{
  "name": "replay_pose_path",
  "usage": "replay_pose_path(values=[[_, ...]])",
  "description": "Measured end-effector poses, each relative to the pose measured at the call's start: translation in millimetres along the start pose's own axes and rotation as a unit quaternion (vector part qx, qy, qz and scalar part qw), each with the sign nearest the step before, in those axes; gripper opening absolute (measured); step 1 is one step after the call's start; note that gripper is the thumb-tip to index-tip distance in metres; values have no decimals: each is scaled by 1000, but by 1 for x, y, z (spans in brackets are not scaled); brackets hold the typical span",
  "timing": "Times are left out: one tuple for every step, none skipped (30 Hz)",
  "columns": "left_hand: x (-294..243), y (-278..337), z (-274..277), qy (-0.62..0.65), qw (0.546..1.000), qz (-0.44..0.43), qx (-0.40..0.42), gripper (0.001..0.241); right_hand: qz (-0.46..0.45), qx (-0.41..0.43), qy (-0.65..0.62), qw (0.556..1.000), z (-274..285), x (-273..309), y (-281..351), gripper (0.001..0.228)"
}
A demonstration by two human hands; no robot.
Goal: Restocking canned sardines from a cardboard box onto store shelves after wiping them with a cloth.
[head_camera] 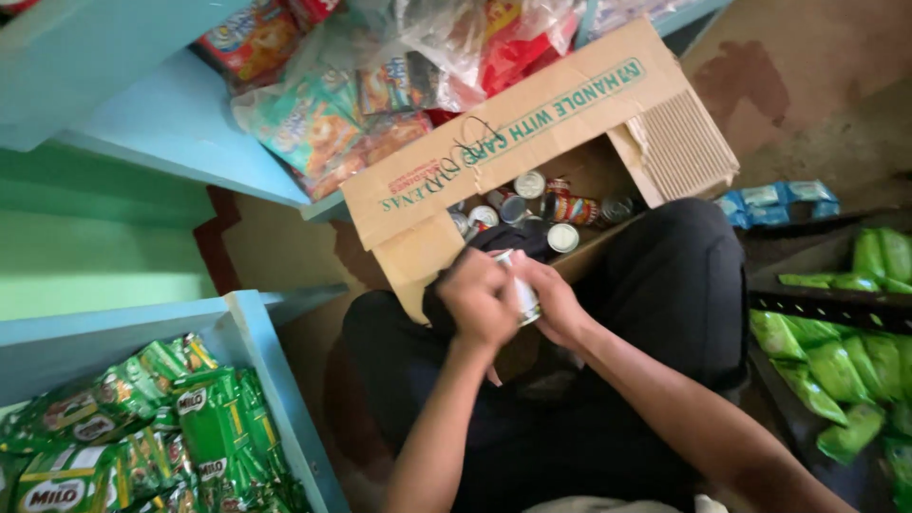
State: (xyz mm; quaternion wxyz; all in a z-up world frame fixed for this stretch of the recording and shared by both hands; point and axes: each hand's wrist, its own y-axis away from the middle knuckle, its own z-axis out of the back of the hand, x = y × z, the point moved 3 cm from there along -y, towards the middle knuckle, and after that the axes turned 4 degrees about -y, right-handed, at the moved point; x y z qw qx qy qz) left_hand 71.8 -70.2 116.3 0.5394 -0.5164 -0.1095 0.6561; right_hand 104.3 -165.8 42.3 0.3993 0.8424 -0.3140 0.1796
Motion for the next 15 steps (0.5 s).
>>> replay_pose_path(values=[[14,-1,-1,-18,999,38,-24,48,20,10,18,1000,10,-8,-5,36],[8,13,-8,-16,999,35,-27,48,24,11,19,999,-7,7,4,36],[3,27,-15,-41,997,64,-25,41,22,3,14,1000,-24,22,13,36],[0,42,-20,-69,993,93,-23,35,17,-4,9,1000,-42,35,23,37],[-6,37,-15,-69,993,91,-25,35,19,-1,10,1000,-36,36,19,37],[-18,33,-9,-42,999,6,-2,41,22,-1,15,1000,-29,36,15,33],[-30,30,-4,-16,997,-79,22,47,25,0,20,999,-22,35,12,30],[-12,27,-8,-18,996,-79,25,47,23,0,18,1000,-15,24,7,30],[9,24,-9,-47,998,-15,-36,47,16,-5,22,1000,-7,13,2,33],[30,21,-11,-74,992,46,-94,48,12,-12,23,1000,1,3,-2,35],[22,23,-8,-73,992,43,-91,48,14,-13,19,1000,-5,6,2,35],[12,22,-9,-56,996,19,-74,47,8,-8,8,1000,-10,12,4,34],[1,22,-10,-39,998,-6,-57,46,2,-3,-3,1000,-16,18,6,33],[-5,20,-5,-39,997,-8,-62,46,5,0,0,1000,-17,21,7,33],[-14,18,-3,-39,997,-62,-36,45,-2,-1,1,1000,-19,23,8,33]])
